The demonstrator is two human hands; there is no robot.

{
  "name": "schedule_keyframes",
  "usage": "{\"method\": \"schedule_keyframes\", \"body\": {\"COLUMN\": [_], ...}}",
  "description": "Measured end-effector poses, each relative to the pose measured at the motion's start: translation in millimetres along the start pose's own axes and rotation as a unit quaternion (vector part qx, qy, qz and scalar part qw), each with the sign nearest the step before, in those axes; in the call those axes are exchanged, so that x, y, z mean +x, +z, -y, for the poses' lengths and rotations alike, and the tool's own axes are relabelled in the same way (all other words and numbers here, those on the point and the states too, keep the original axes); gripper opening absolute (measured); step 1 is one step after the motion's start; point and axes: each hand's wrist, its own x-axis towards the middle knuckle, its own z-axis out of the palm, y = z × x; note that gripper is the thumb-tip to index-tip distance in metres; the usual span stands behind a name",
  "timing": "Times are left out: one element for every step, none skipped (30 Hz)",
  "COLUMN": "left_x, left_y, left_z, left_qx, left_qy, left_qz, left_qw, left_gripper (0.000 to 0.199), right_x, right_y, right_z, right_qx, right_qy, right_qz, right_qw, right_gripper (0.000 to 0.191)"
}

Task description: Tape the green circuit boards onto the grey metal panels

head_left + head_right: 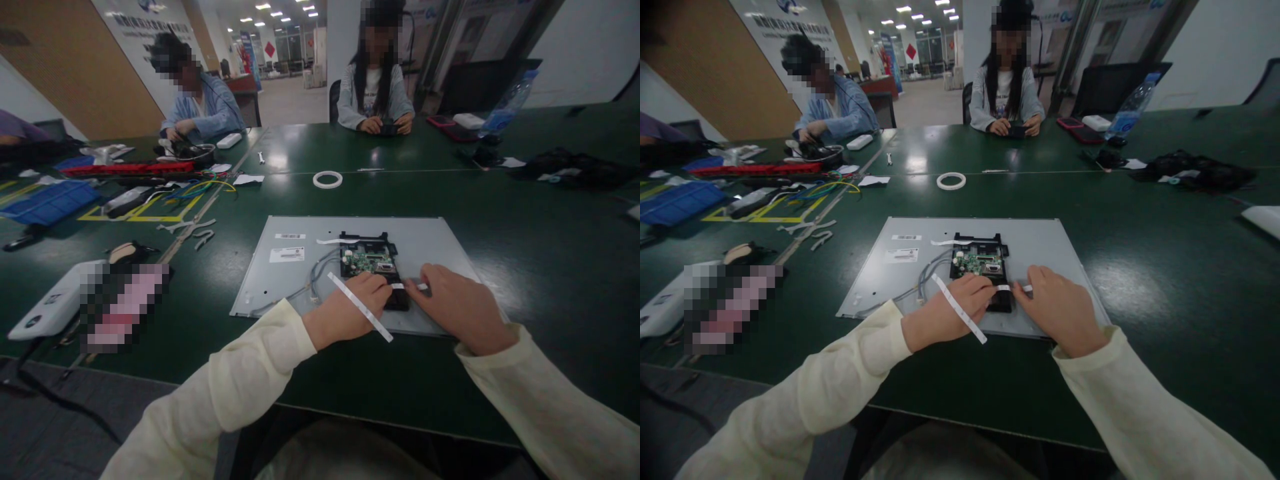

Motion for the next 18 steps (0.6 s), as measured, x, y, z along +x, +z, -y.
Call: {"method": "schedule_keyframes", "body": {"left_x": [0, 0, 0, 0, 0, 0, 0, 0, 0, -1, -1, -1, -1, -1, -1, -1, -1, -1], "left_y": [-1.5, -3.0, -4.4, -5.5, -6.2, -6.5, -6.4, -5.9, -5.1, -4.3, -3.5, -2.9, -2.6, -2.6, -3.0, -3.5, -4.3, -5.2], "left_z": [0, 0, 1, 1, 1, 1, 2, 2, 2, 2, 3, 3, 3, 3, 3, 3, 3, 2], "left_qx": [-0.003, -0.007, -0.010, -0.012, -0.013, -0.014, -0.016, -0.018, -0.019, -0.018, -0.015, -0.009, -0.001, 0.008, 0.018, 0.028, 0.037, 0.045], "left_qy": [-0.001, -0.004, -0.006, -0.008, -0.011, -0.014, -0.016, -0.019, -0.025, -0.033, -0.041, -0.049, -0.054, -0.056, -0.057, -0.056, -0.056, -0.054], "left_qz": [0.004, 0.007, 0.011, 0.014, 0.015, 0.016, 0.015, 0.014, 0.011, 0.008, 0.005, 0.003, 0.002, 0.002, 0.003, 0.004, 0.006, 0.007], "left_qw": [1.000, 1.000, 1.000, 1.000, 1.000, 1.000, 1.000, 1.000, 0.999, 0.999, 0.999, 0.999, 0.999, 0.998, 0.998, 0.998, 0.998, 0.998], "left_gripper": [0.020, 0.019, 0.019, 0.019, 0.018, 0.018, 0.017, 0.017, 0.016, 0.015, 0.014, 0.013, 0.012, 0.011, 0.011, 0.010, 0.010, 0.011], "right_x": [0, 0, -1, -1, -2, -2, -2, -3, -3, -3, -3, -4, -5, -7, -9, -11, -14, -18], "right_y": [0, -1, -1, -2, -2, -2, -2, -1, 0, 0, -1, -3, -6, -10, -15, -20, -26, -31], "right_z": [0, 0, -1, -1, -2, -3, -4, -6, -7, -8, -8, -8, -6, -2, 2, 8, 14, 20], "right_qx": [0.002, 0.004, 0.004, 0.004, 0.002, -0.001, -0.002, 0.004, 0.022, 0.055, 0.102, 0.157, 0.215, 0.271, 0.318, 0.357, 0.388, 0.412], "right_qy": [-0.001, 0.000, 0.002, 0.004, 0.006, 0.007, 0.005, 0.000, -0.006, -0.016, -0.028, -0.044, -0.059, -0.072, -0.080, -0.084, -0.086, -0.086], "right_qz": [0.006, 0.012, 0.017, 0.019, 0.019, 0.013, 0.000, -0.018, -0.042, -0.064, -0.083, -0.093, -0.093, -0.082, -0.062, -0.037, -0.007, 0.024], "right_qw": [1.000, 1.000, 1.000, 1.000, 1.000, 1.000, 1.000, 1.000, 0.999, 0.996, 0.991, 0.982, 0.970, 0.956, 0.943, 0.929, 0.917, 0.907], "right_gripper": [0.025, 0.022, 0.020, 0.018, 0.017, 0.016, 0.015, 0.014, 0.014, 0.014, 0.014, 0.015, 0.016, 0.018, 0.020, 0.022, 0.025, 0.028]}}
